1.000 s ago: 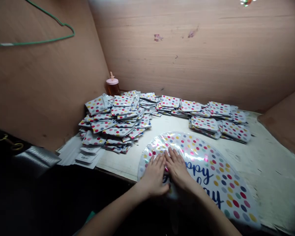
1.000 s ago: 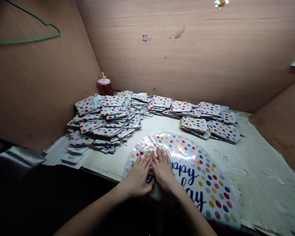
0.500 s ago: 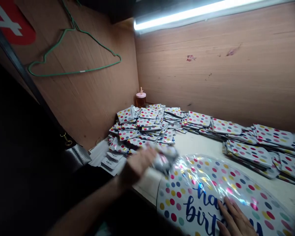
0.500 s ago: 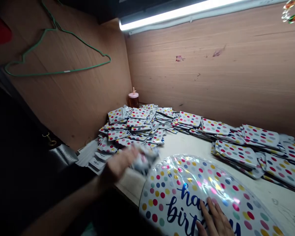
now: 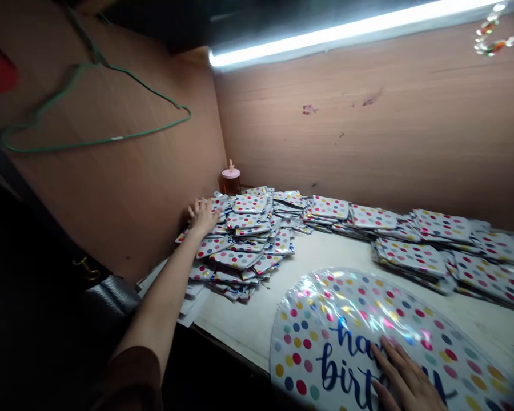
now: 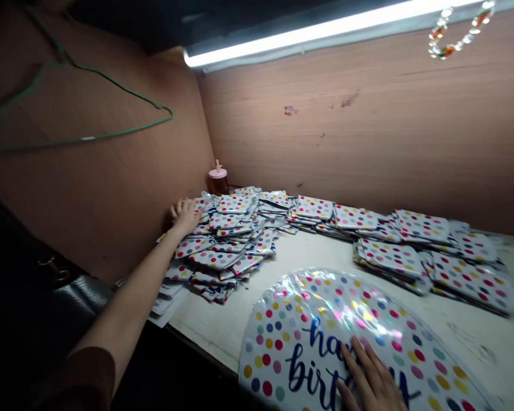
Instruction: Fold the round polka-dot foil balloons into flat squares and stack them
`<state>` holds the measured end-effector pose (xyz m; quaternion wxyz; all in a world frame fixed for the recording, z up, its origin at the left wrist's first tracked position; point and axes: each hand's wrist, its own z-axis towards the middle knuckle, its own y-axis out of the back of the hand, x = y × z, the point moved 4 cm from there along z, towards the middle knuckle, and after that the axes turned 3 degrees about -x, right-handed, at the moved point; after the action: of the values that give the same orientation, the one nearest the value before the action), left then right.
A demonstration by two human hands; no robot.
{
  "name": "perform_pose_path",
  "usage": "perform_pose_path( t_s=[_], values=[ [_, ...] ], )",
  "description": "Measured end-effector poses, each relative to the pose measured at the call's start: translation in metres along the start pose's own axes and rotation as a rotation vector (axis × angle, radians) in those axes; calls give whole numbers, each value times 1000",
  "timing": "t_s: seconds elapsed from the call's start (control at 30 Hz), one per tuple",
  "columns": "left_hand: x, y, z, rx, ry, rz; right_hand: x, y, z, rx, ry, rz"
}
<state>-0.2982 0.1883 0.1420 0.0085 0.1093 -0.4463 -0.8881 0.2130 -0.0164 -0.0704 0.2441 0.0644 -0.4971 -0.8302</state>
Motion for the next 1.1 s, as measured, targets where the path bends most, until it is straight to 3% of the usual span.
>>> perform_pose_path(
  t_s=[0.1,0.17,0.2,0.23,0.3,0.37,0.43,0.5,0.6,0.8,0.87,0.93,1.03,1.1],
  values=[
    [-48,8,-45,-25,-109,-82,17,19,8,75,-81,-4],
    [-89,6,-95,69,-238,-178,19,26,17,135,-149,24],
    [-111,1,-123,178,-328,-237,14,28,22,161,-201,30],
    [-132,-6,-151,353,-384,-303,3,31,26,172,-288,10],
    [-165,-22,-195,590,-374,-342,-32,37,30,156,-572,-99],
    [-190,-37,-214,677,-295,-295,-70,46,29,132,-850,-209],
    [-208,-49,-213,687,-210,-219,-98,52,30,123,-978,-252],
    [-219,-60,-203,724,-145,-162,-114,55,36,107,-1007,-270],
    [-228,-71,-188,777,-110,-122,-122,51,49,91,-1025,-294],
    [-248,-92,-163,760,-57,-14,-131,36,94,68,-943,-307],
    [-255,-97,-154,752,-80,-1,-135,36,114,47,-868,-311],
    [-257,-95,-150,743,-122,-5,-138,36,138,62,-701,-316],
    [-249,-86,-157,738,-174,-21,-143,33,172,137,-440,-305],
    [-238,-80,-168,759,-172,-64,-149,28,191,184,-371,-289]
  ],
)
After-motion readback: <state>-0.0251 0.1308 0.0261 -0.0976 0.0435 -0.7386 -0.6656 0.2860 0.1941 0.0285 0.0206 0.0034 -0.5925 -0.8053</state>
